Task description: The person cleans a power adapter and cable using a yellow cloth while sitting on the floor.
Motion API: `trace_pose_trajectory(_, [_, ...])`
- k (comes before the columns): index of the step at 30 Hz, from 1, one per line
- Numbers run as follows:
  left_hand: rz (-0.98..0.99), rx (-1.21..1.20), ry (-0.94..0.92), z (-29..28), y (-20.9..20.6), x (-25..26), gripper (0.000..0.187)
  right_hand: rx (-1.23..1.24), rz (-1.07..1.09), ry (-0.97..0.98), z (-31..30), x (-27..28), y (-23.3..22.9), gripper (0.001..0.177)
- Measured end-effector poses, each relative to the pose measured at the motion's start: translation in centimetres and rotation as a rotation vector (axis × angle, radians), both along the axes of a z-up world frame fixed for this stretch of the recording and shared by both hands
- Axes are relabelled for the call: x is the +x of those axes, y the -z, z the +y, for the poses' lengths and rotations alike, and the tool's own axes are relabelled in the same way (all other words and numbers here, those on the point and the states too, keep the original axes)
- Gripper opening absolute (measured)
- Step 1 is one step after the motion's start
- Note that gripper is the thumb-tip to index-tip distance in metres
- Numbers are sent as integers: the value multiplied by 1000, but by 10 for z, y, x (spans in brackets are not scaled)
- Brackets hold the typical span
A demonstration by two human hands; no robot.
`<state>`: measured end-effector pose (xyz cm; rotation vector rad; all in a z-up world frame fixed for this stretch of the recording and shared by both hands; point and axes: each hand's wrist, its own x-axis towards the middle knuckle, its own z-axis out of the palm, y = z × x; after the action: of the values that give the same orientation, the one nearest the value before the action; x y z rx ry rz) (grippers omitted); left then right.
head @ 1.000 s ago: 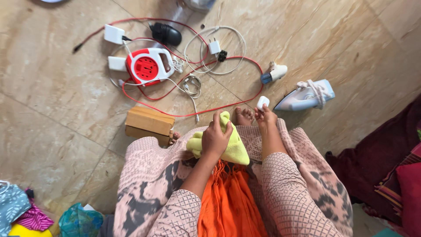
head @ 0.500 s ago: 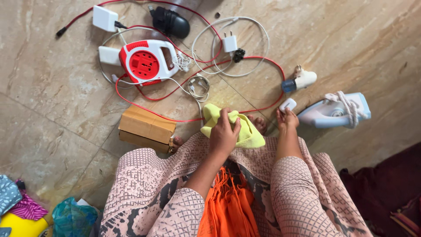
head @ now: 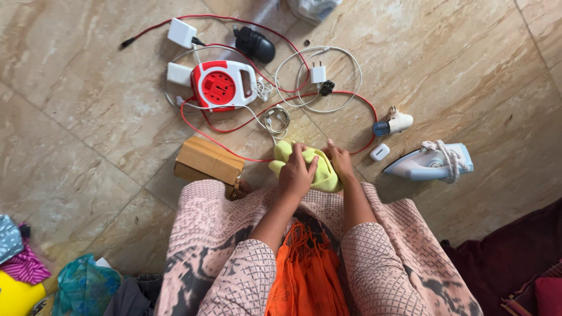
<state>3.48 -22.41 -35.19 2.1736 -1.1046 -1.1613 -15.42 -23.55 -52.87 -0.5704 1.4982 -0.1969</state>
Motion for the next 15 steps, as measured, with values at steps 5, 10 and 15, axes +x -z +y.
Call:
trace_pose_trajectory(5, [-54,3,-120,8,1,19,42,119,40,-184,-16,12,-41,67])
trace_pose_trajectory(10, [-115,-67,-209,4,-1,31,45,225,128,-215,-23,2,-84,59])
trace_pose_trajectory(15, [-240,-29,-53,4,-25,42,42,41,-108,284,-35,3,-117,27])
